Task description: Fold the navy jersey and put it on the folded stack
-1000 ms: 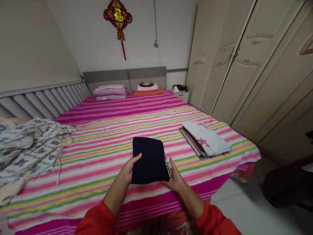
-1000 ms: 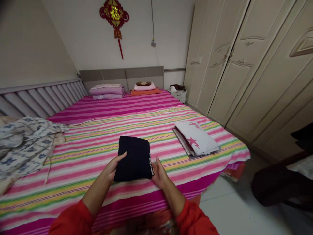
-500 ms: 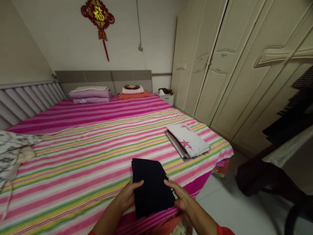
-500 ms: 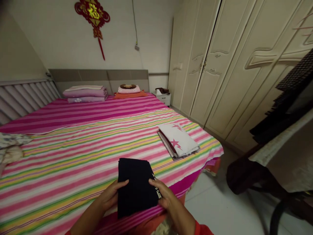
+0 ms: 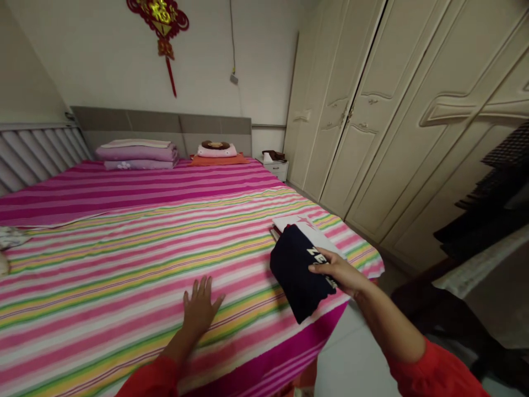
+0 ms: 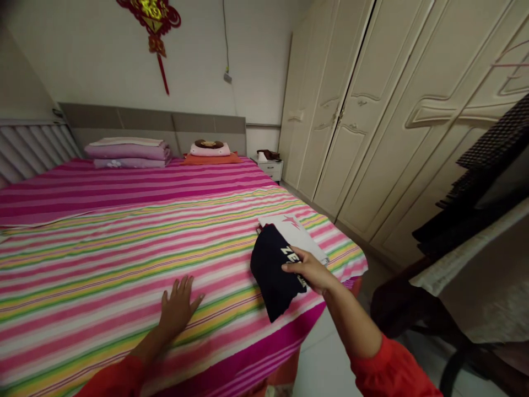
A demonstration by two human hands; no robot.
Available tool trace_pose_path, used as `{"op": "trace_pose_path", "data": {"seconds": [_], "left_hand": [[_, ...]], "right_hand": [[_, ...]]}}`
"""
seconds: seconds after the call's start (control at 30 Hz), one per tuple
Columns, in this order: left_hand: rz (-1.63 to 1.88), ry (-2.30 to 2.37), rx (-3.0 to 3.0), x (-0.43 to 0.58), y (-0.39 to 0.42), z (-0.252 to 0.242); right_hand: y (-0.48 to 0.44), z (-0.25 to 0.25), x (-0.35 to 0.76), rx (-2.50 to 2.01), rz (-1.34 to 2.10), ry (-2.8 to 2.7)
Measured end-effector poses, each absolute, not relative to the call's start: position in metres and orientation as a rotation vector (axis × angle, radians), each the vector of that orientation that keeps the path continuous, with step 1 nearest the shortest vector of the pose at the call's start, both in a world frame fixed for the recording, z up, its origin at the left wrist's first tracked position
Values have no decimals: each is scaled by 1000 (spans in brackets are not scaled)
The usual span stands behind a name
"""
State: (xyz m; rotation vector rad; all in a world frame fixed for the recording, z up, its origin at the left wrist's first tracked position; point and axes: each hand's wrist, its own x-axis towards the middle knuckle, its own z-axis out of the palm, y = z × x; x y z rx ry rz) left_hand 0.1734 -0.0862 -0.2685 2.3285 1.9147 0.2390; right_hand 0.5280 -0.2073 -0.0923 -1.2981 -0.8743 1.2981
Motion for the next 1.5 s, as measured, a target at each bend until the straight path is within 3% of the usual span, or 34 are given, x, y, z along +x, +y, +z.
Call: {"op": "trace_pose_path", "data": {"seconds": [0.13,0.27,0.53,0.83,1.2,1.5], "left_hand": [[150,1962,2426,172,-86,-286],[168,1956,2472,169,-83,-293],[351,1942,2487,167,-83,-302],[420,1965,2505,166,-82,-311],[415,1976,2545,165,-83,-311],[483,1975,2558,163,-81,-321]], "right_hand": [[-177,-65,577,-1273,1153,-877],[-141,-71,620,-1284,1030,-836],[-123,-128,644,-1460,1121,-708],[-102,-100,659,-1410,1127,-869],[-96,-109,669,-1496,1165,-828],[-71,-108,662,-2045,500,-1129]]}}
